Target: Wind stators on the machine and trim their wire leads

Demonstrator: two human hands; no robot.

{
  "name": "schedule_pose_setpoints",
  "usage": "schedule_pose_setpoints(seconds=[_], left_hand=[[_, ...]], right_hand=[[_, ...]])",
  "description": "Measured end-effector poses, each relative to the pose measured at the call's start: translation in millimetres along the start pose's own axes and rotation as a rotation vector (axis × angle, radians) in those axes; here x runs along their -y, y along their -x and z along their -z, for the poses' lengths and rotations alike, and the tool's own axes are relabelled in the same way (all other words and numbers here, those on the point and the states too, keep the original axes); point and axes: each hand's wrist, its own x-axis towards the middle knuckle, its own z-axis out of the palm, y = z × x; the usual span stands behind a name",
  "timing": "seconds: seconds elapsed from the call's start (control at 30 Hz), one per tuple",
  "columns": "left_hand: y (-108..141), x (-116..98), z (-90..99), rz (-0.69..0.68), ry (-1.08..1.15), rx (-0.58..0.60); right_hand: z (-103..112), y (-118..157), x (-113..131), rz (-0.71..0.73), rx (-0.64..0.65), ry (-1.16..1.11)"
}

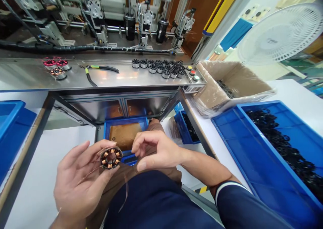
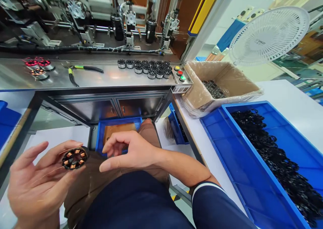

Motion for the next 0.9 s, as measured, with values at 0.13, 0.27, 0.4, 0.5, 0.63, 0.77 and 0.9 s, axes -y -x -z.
schedule_pose_setpoints(seconds=[0.13,0.27,0.4,0.5,0.63,0.77,0.9], left_hand=[[5,1,-1.9,-0.029,-0.072,-0.004],[6,-1,-6.1,-0.046,-0.049,-0.004],[5,-5,-6.2,0.055,0.009,-0.021],[4,-3,-4.1,0.195,0.052,-0.042],[0,5,-1.5,0.295,0.191,0.041],[-4,12,-5.0,0.242,0.312,0.075],[-1,15,-14.6,0.117,0.127,-0.067]], right_hand=[[-8,-7,13,0.113,-0.085,0.045],[-18,-10,13,0.153,-0.039,0.016],[-21,-8,7,0.175,-0.116,-0.023],[-22,-5,4,0.161,-0.174,-0.058],[-26,-5,0,0.186,-0.212,-0.041],[-31,-5,-6,0.245,-0.237,0.007],[-34,-4,-15,0.272,-0.250,0.000]])
